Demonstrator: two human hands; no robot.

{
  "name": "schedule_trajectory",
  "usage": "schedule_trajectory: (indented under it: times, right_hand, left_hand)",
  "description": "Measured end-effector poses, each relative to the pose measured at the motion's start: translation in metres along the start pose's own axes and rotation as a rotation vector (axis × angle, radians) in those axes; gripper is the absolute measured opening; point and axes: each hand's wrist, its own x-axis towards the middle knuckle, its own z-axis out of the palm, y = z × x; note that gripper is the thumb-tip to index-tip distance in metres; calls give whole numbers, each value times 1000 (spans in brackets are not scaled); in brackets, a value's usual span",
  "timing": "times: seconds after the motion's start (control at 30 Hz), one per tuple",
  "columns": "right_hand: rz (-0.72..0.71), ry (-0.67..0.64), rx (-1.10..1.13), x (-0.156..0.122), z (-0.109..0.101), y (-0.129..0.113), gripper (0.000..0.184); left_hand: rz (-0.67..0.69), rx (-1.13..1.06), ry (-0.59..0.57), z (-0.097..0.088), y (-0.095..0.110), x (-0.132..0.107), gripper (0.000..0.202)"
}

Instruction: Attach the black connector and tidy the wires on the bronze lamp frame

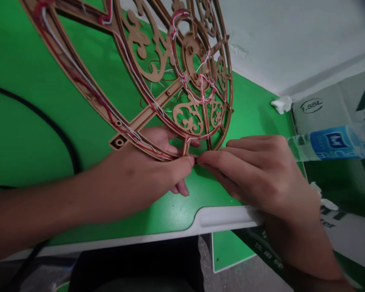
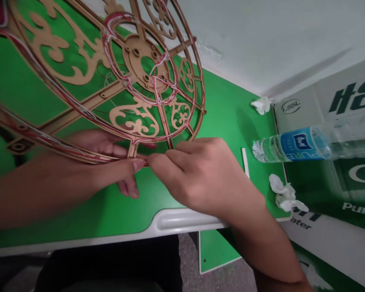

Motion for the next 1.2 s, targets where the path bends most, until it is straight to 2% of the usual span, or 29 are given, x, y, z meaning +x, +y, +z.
schedule_trajectory:
  times: [0.1,0.17,0.23,0.3,0.37,0.43,0.5,0.7,0.9,1.2]
  right_hand:
    - [-10,8,-54,0,0,-1,9]
    - [-8,5,-76,0,0,-2,9]
    - [-4,8,-83,0,1,-2,10]
    - [-1,10,-82,0,2,-2,11]
    - [1,10,-90,0,4,-2,11]
    - [7,4,-97,-1,5,-2,11]
    - [7,5,-93,-2,5,-1,10]
    - [9,18,-82,-5,3,0,10]
    - [34,-2,-89,-5,3,2,9]
    - [42,7,-78,-6,3,2,7]
  left_hand:
    - [152,250,-8,-1,4,-6,25]
    - [182,297,-7,-1,6,-9,28]
    - [107,241,16,1,8,-9,36]
    - [-25,123,52,3,13,-8,42]
    - [-125,-8,48,4,18,-8,37]
    - [-173,-112,-6,6,23,-7,24]
    - [-212,-180,-50,7,26,-7,18]
    - [-158,-185,30,9,23,-5,16]
    - [-261,-164,-53,8,27,-4,23]
    - [-200,-120,22,6,28,-8,19]
